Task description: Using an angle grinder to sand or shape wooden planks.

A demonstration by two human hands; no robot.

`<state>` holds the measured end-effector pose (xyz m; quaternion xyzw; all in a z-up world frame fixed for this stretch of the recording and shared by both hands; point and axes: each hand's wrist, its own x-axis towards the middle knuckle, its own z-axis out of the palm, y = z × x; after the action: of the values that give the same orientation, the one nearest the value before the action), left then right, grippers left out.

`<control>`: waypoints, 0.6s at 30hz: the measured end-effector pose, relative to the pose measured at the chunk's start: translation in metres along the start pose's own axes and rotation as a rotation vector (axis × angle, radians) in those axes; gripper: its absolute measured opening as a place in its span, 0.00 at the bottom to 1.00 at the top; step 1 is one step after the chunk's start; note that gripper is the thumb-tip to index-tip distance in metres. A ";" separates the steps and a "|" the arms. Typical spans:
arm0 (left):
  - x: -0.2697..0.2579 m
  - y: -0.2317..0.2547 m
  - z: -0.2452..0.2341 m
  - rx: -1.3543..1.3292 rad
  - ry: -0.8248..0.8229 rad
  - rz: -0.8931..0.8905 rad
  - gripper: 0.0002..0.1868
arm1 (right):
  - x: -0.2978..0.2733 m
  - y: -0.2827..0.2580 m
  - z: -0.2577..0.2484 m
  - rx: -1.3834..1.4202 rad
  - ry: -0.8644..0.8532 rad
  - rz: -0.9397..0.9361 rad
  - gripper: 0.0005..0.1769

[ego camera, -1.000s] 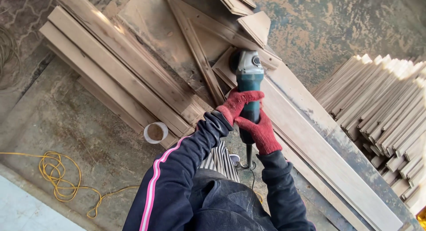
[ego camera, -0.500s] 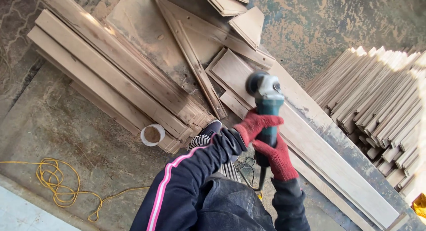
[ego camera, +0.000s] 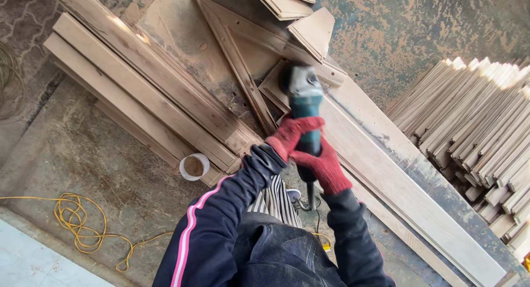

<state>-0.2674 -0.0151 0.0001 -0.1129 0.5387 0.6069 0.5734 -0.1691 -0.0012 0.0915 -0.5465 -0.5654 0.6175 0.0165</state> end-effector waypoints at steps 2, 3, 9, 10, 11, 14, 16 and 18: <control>0.002 0.013 -0.009 0.019 0.037 0.019 0.29 | 0.010 -0.004 0.010 -0.010 -0.030 -0.014 0.33; 0.003 0.018 -0.012 -0.002 0.062 0.019 0.32 | 0.014 -0.004 0.012 -0.044 -0.052 -0.023 0.33; 0.000 -0.011 0.004 -0.052 -0.009 -0.047 0.26 | 0.008 0.037 -0.018 -0.073 -0.023 0.002 0.34; -0.008 -0.019 0.015 -0.023 -0.043 -0.067 0.24 | 0.001 0.044 -0.027 -0.055 0.006 0.031 0.35; -0.018 -0.033 0.026 -0.021 -0.052 -0.069 0.24 | -0.012 0.056 -0.041 -0.054 0.016 0.031 0.35; -0.044 -0.083 0.063 0.024 -0.130 -0.138 0.23 | -0.052 0.094 -0.081 0.085 0.137 0.091 0.32; -0.055 -0.126 0.089 0.077 -0.229 -0.207 0.32 | -0.076 0.124 -0.106 0.282 0.217 0.132 0.26; -0.073 -0.131 0.104 0.154 -0.324 -0.203 0.32 | -0.088 0.158 -0.133 0.301 0.208 0.171 0.27</control>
<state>-0.0871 -0.0070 0.0268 -0.0235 0.4701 0.5132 0.7177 0.0534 -0.0235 0.0674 -0.6448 -0.4135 0.6344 0.1039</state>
